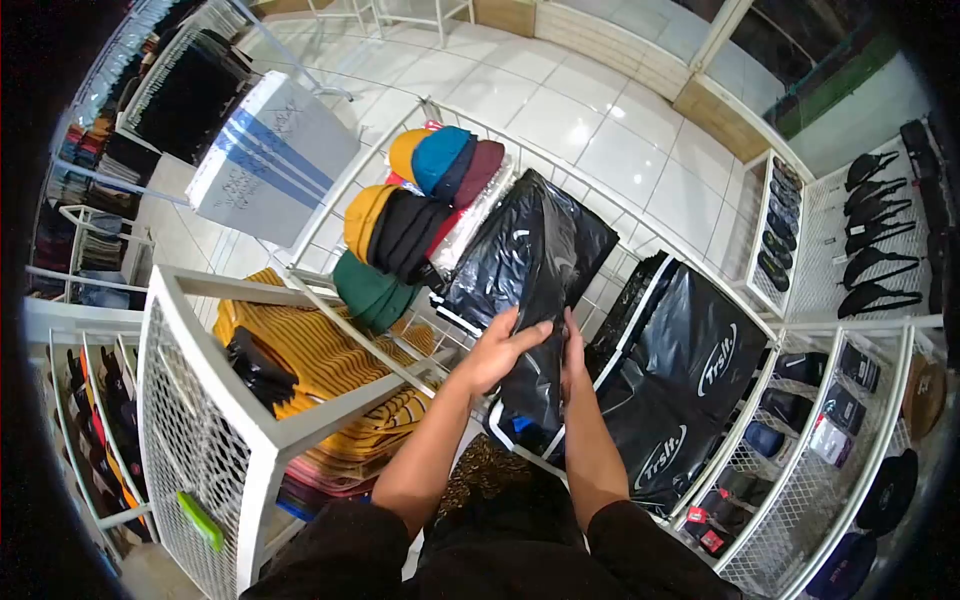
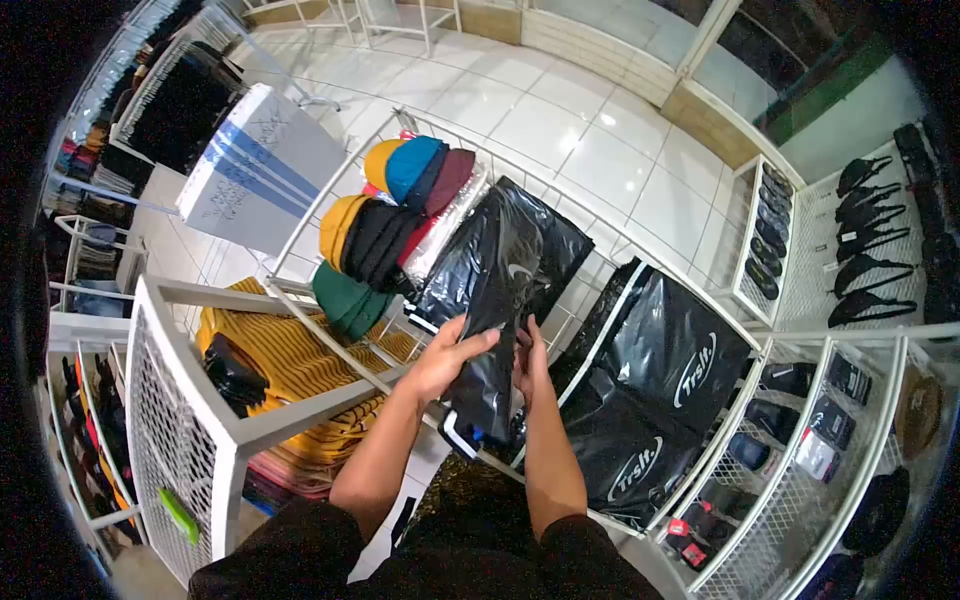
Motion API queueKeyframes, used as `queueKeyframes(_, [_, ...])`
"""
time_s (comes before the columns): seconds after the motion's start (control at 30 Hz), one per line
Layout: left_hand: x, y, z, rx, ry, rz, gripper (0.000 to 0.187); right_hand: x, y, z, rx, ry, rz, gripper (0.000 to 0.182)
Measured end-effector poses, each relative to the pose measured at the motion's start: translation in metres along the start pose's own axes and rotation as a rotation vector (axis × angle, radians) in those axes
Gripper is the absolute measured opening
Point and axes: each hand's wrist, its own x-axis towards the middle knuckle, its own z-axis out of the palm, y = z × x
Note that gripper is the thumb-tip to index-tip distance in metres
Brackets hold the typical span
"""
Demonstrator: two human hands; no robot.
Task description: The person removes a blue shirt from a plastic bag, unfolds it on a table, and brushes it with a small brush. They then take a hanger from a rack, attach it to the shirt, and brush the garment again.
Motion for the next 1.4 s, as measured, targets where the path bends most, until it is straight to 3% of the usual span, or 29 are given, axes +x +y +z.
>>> queueKeyframes(0.07, [-0.039,0.013,-0.011,0.069,-0.018,-0.007,0.034,-0.06,-0.006,0.054,-0.005,-0.088,-0.19,0.065])
queueKeyframes(0.1, [-0.059,0.018,-0.016,0.082,-0.042,0.04,0.044,-0.068,-0.007,0.052,0.063,-0.02,-0.235,0.054])
queueKeyframes(0.17, [-0.101,0.022,-0.025,0.044,-0.095,0.148,0.056,-0.095,-0.013,0.053,0.053,-0.115,-0.517,0.045])
queueKeyframes(0.23, [-0.142,0.029,-0.028,0.088,-0.118,0.224,0.059,-0.155,-0.022,0.075,0.067,-0.119,-0.631,0.039])
queueKeyframes(0.3, [-0.184,0.031,-0.029,0.131,-0.147,0.301,0.062,-0.183,-0.021,0.07,-0.089,-0.162,-0.833,0.039])
queueKeyframes(0.5, [-0.335,0.024,-0.022,0.21,-0.143,0.486,0.068,-0.343,0.02,0.116,-0.335,-0.323,-1.134,0.039])
queueKeyframes(0.57, [-0.404,0.032,-0.015,0.176,-0.099,0.491,0.073,-0.388,0.042,0.134,-0.375,-0.427,-1.164,0.04])
queueKeyframes(0.63, [-0.459,0.029,-0.02,0.265,-0.01,0.705,0.077,-0.437,0.069,0.16,-0.419,-0.559,-1.189,0.041])
queueKeyframes(0.77, [-0.574,0.017,-0.032,0.267,0.173,0.903,0.092,-0.499,0.133,0.223,-0.513,-0.815,-1.197,0.04])
queueKeyframes(0.9, [-0.674,-0.001,-0.06,0.228,0.495,1.0,0.099,-0.517,0.219,0.303,-0.725,-1.039,-1.027,0.036])
queueKeyframes(1.07, [-0.773,-0.056,-0.105,-0.011,0.942,1.054,0.065,-0.509,0.369,0.398,-1.04,-1.394,-0.716,0.029])
queueKeyframes(1.17, [-0.812,-0.085,-0.132,-0.099,1.111,1.071,0.06,-0.504,0.455,0.456,-1.29,-1.517,-0.66,0.03])
queueKeyframes(1.23, [-0.82,-0.098,-0.158,-0.144,1.187,1.169,0.057,-0.523,0.499,0.494,-1.491,-1.509,-0.851,0.037])
queueKeyframes(1.3, [-0.816,-0.102,-0.173,-0.178,1.337,1.228,0.062,-0.521,0.548,0.529,-1.385,-1.473,-1.268,0.044])
queueKeyframes(1.33, [-0.81,-0.104,-0.18,-0.216,1.397,1.224,0.062,-0.521,0.566,0.543,-1.292,-1.496,-1.292,0.048])
queueKeyframes(1.37, [-0.798,-0.116,-0.195,-0.265,1.44,1.171,0.056,-0.514,0.578,0.55,-1.257,-1.361,-1.686,0.047])
queueKeyframes(1.4, [-0.79,-0.118,-0.192,-0.357,1.409,1.058,0.051,-0.522,0.582,0.548,-1.271,-1.356,-1.643,0.049])
